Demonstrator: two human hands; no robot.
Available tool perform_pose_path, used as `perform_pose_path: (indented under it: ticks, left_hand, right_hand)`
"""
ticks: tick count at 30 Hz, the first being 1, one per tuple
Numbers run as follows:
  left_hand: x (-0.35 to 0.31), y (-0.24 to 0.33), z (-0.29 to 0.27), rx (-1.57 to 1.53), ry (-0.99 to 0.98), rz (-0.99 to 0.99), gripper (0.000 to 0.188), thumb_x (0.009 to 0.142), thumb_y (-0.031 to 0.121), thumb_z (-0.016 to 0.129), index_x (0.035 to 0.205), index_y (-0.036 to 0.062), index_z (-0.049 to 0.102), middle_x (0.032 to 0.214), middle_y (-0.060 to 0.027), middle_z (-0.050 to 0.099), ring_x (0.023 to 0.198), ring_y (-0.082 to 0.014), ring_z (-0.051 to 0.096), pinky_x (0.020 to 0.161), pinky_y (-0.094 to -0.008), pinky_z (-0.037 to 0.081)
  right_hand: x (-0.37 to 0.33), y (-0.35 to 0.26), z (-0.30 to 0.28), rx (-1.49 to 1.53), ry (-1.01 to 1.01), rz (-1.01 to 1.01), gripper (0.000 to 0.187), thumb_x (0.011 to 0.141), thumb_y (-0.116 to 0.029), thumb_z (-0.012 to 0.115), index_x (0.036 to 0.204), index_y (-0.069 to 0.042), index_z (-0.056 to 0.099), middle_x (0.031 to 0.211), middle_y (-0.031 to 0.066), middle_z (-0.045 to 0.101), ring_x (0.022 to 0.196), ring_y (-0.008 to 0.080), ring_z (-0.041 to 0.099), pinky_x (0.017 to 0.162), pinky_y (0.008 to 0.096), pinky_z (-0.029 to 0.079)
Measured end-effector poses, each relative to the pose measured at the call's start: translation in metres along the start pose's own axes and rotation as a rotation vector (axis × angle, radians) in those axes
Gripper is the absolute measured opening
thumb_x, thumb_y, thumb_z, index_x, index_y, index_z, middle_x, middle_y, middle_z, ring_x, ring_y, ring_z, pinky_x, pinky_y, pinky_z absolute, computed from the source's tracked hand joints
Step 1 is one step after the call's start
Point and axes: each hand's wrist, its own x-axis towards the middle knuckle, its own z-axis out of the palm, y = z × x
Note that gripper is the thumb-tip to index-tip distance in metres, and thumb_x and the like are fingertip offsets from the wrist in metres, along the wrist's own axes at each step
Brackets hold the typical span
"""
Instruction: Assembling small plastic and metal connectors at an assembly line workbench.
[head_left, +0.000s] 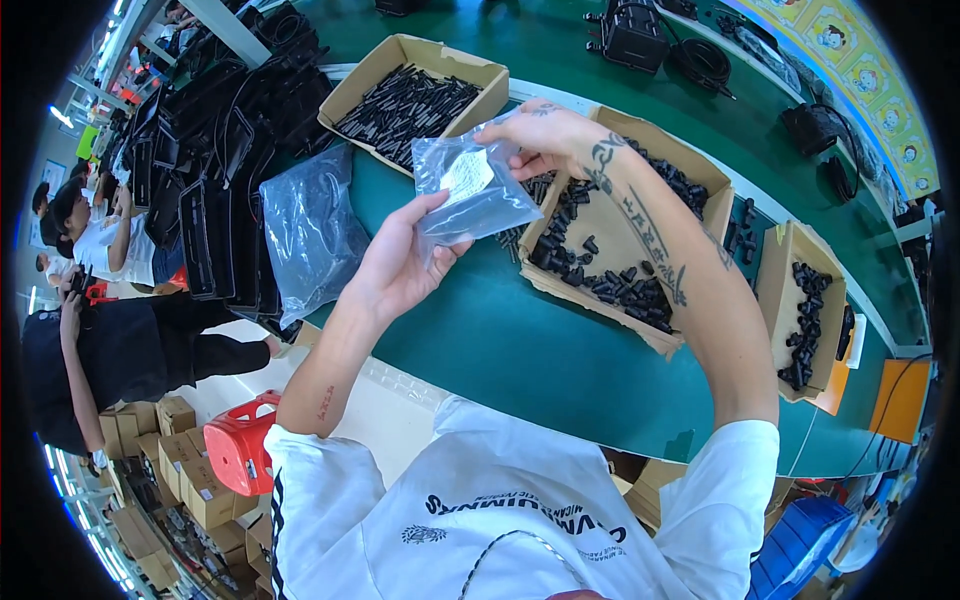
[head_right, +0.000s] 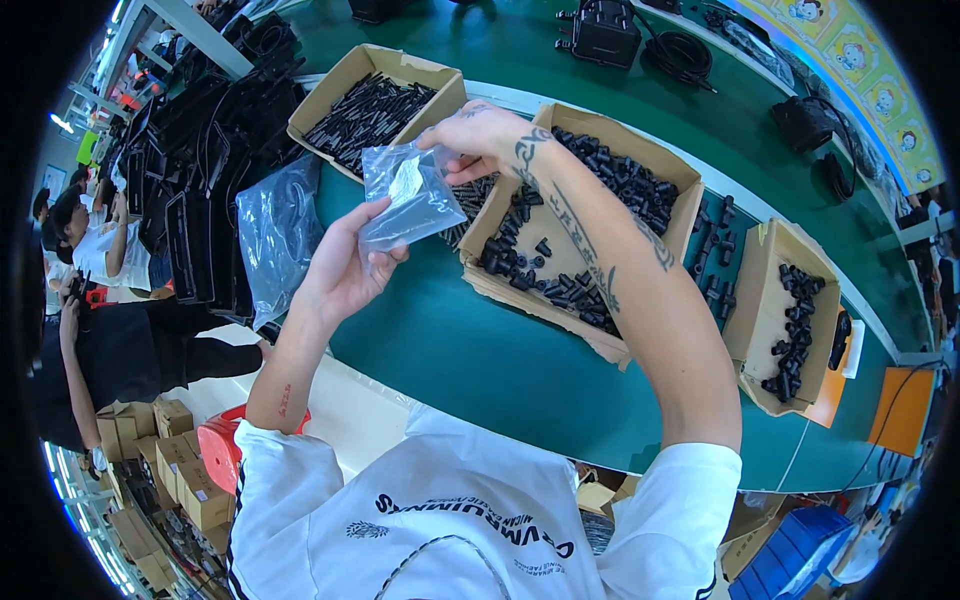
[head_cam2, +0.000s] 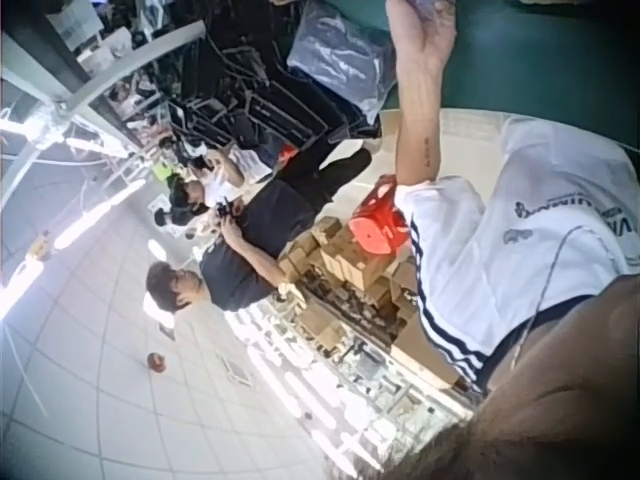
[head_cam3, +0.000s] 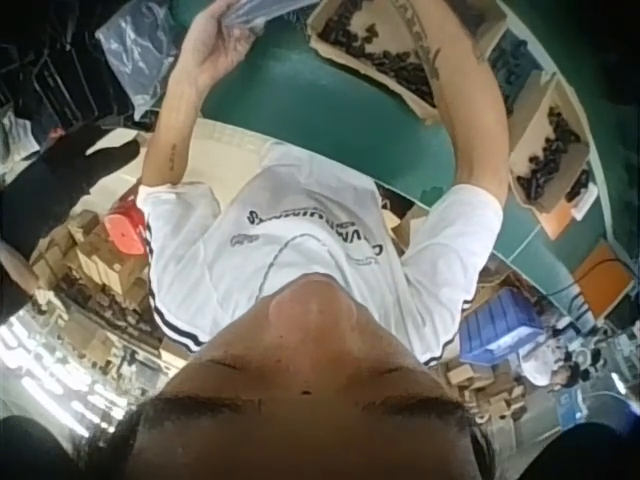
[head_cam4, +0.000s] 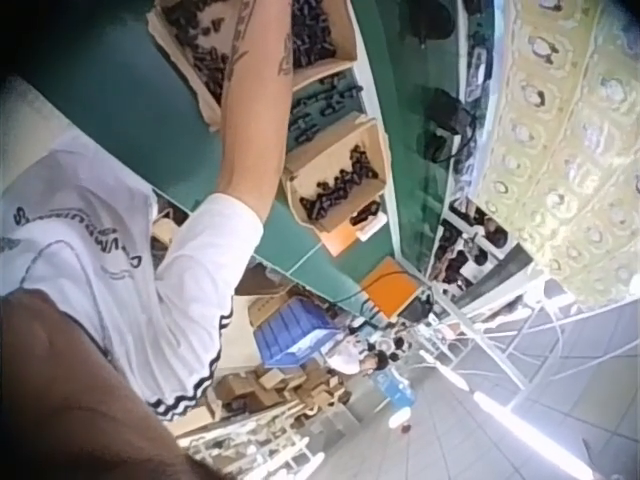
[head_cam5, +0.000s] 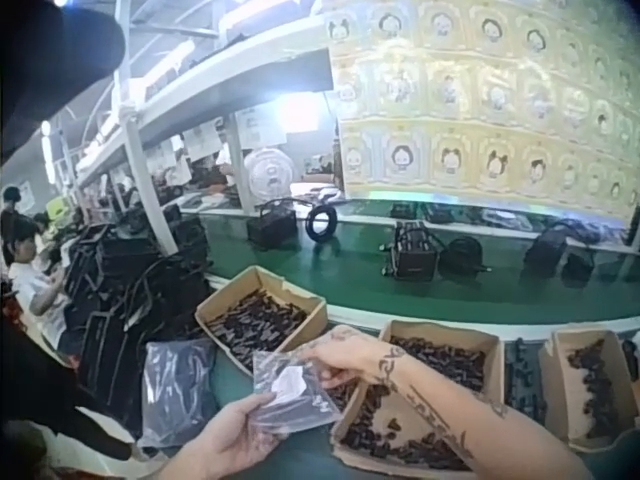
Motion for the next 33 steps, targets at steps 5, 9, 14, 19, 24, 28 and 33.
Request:
perform_pose_path:
  ticks: [5,9,14,19,24,28,33]
  left_hand:
    - [-0.005,0.002,0.003,0.03,-0.006,0.038,0.025,0.1,0.021,0.053,0.108,-0.0029,0.051,0.088,-0.0151,0.067,0.061,-0.021,0.067,0.047,-0.0204,0.058]
    - [-0.01,0.0,0.01,0.076,-0.036,0.083,0.025,0.1,0.021,0.053,0.106,-0.0032,0.051,0.084,-0.015,0.067,0.059,-0.0208,0.067,0.049,-0.0209,0.06]
    - [0.003,-0.006,-0.001,0.032,0.014,0.069,0.027,0.098,0.022,0.057,0.108,-0.0029,0.052,0.089,-0.0172,0.067,0.063,-0.0219,0.069,0.055,-0.0221,0.061]
    - [0.005,-0.011,0.013,0.062,0.083,0.118,0.032,0.101,0.028,0.053,0.108,-0.0035,0.052,0.088,-0.0175,0.068,0.061,-0.0211,0.068,0.053,-0.0212,0.061]
    - [0.011,-0.021,-0.033,0.875,0.127,0.568,0.055,0.106,0.043,0.037,0.125,-0.006,0.05,0.087,-0.015,0.067,0.06,-0.0237,0.067,0.053,-0.0268,0.055]
    - [-0.013,-0.048,-0.081,1.759,0.387,1.308,0.049,0.1,0.025,0.046,0.137,-0.007,0.043,0.128,-0.0217,0.053,0.114,-0.035,0.058,0.103,-0.045,0.043]
    - [-0.028,-0.073,-0.075,1.98,0.283,1.062,0.059,0.095,0.024,0.054,0.143,-0.0046,0.037,0.147,-0.0223,0.039,0.141,-0.0358,0.034,0.118,-0.0501,0.022]
  right_hand:
    - [0.004,0.001,-0.003,-0.023,0.026,-0.004,0.028,0.087,-0.021,0.073,0.088,0.005,0.064,0.074,0.0078,0.06,0.059,0.0136,0.062,0.061,0.0261,0.063]
    - [0.008,0.007,-0.009,-0.139,0.017,-0.082,0.031,0.087,-0.027,0.074,0.092,0.003,0.067,0.07,0.004,0.06,0.057,0.0101,0.059,0.055,0.0237,0.057]
    - [-0.003,0.003,0.01,-0.513,0.233,-0.275,0.031,0.08,-0.022,0.068,0.085,0.009,0.069,0.077,0.0208,0.071,0.079,0.0271,0.074,0.067,0.0345,0.061]
    - [0.01,0.016,0.009,-0.671,0.403,-0.526,0.022,0.078,-0.013,0.06,0.081,0.006,0.07,0.064,0.0206,0.067,0.055,0.0282,0.07,0.063,0.0361,0.058]
    - [0.025,0.03,0.003,-0.635,0.389,-0.597,0.019,0.082,-0.012,0.064,0.085,0.006,0.07,0.072,0.0215,0.069,0.064,0.0301,0.071,0.065,0.0382,0.057]
    - [0.03,0.036,0.002,-0.639,0.418,-0.565,0.02,0.081,-0.018,0.069,0.091,-0.002,0.073,0.093,0.0251,0.07,0.094,0.042,0.068,0.087,0.0428,0.055]
    - [0.022,0.028,-0.003,-0.604,0.371,-0.494,0.024,0.083,-0.02,0.069,0.097,-0.001,0.072,0.091,0.0243,0.07,0.093,0.0406,0.068,0.085,0.0434,0.055]
